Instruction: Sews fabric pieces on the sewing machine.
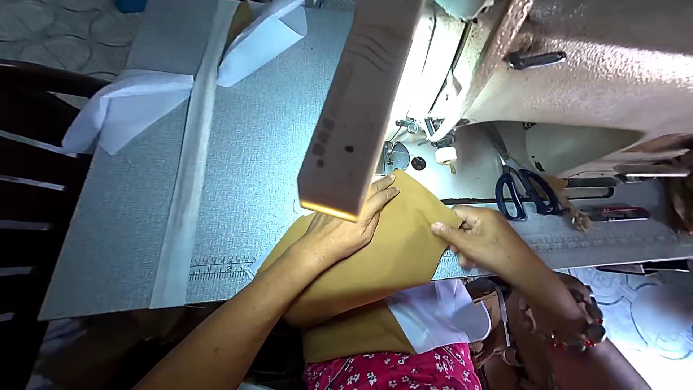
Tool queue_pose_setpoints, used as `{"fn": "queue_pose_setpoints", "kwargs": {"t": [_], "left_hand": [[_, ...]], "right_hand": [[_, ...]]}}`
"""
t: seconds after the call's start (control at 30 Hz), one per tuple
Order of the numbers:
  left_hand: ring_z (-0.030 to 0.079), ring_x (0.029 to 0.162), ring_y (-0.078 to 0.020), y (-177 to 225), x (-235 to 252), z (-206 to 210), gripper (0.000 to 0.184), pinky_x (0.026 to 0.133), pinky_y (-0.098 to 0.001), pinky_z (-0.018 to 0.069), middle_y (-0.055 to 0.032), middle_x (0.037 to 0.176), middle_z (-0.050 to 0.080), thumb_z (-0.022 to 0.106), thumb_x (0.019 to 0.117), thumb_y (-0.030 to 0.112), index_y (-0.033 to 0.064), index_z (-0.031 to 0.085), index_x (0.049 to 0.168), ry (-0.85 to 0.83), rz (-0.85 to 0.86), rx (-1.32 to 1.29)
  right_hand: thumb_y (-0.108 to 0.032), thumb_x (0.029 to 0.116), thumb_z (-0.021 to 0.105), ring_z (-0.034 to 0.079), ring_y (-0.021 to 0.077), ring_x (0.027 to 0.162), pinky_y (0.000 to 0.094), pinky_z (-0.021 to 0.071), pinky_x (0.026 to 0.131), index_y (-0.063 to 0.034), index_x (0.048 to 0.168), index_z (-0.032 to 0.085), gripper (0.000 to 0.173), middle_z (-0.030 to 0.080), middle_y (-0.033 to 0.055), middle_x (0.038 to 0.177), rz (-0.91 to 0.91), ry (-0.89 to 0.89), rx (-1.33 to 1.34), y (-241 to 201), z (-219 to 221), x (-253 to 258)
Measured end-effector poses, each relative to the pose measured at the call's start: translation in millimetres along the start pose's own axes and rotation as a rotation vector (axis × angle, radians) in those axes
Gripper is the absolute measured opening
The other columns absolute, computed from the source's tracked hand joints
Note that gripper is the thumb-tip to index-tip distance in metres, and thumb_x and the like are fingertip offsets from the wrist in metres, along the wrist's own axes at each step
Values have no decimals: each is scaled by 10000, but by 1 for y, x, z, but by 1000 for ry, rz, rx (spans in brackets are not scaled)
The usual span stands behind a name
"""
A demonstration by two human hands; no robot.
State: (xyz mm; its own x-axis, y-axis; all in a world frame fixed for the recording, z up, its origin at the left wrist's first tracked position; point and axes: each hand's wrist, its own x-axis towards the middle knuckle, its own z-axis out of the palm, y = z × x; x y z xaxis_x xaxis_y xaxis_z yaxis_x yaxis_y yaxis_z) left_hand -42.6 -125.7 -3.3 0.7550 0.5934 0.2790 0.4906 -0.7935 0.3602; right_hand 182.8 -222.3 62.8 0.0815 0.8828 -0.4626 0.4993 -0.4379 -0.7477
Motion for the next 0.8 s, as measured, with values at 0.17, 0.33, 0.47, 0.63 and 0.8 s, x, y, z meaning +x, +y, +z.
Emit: {"fn": "queue_pose_setpoints", "kwargs": {"t": [0.17,0.33,0.47,0.63,0.8], "left_hand": [[376,1469,-464,0,0,-2,415,1101,-807,112,-64,1476,594,417,1006,162,113,705,1301,-5,0,-42],[343,1495,-442,-3,0,-4,442,1101,-828,94,11,1522,553,376,1045,230,188,675,1368,-62,-39,9],[301,1508,-462,12,1,3,484,1119,-822,61,-8,1544,528,390,1059,432,197,656,1388,-26,-155,42],[279,1514,-469,29,-8,3,615,1108,-821,44,-40,1591,468,455,1015,585,177,588,1456,-1,-375,86],[208,1536,-476,1,-47,-24,626,1116,-825,6,-41,1604,448,457,1018,580,166,567,1475,30,-570,149]], "right_hand": [[-147,1027,594,628,39,500,192,552,505,-18,939,618,158,641,-5,627,-214,91,456,-7,69,-8],[-110,1001,572,545,8,470,180,478,455,-20,950,670,142,609,-27,630,-162,151,441,17,48,5],[-102,922,618,504,72,540,243,409,481,-64,825,608,105,571,30,679,-410,266,81,42,0,28],[-45,899,652,567,149,605,278,481,518,-12,1035,594,152,617,116,847,-595,483,-185,32,16,32],[-180,1000,584,654,131,999,241,536,896,-111,1039,677,122,678,71,994,-873,315,-60,74,98,-39]]}}
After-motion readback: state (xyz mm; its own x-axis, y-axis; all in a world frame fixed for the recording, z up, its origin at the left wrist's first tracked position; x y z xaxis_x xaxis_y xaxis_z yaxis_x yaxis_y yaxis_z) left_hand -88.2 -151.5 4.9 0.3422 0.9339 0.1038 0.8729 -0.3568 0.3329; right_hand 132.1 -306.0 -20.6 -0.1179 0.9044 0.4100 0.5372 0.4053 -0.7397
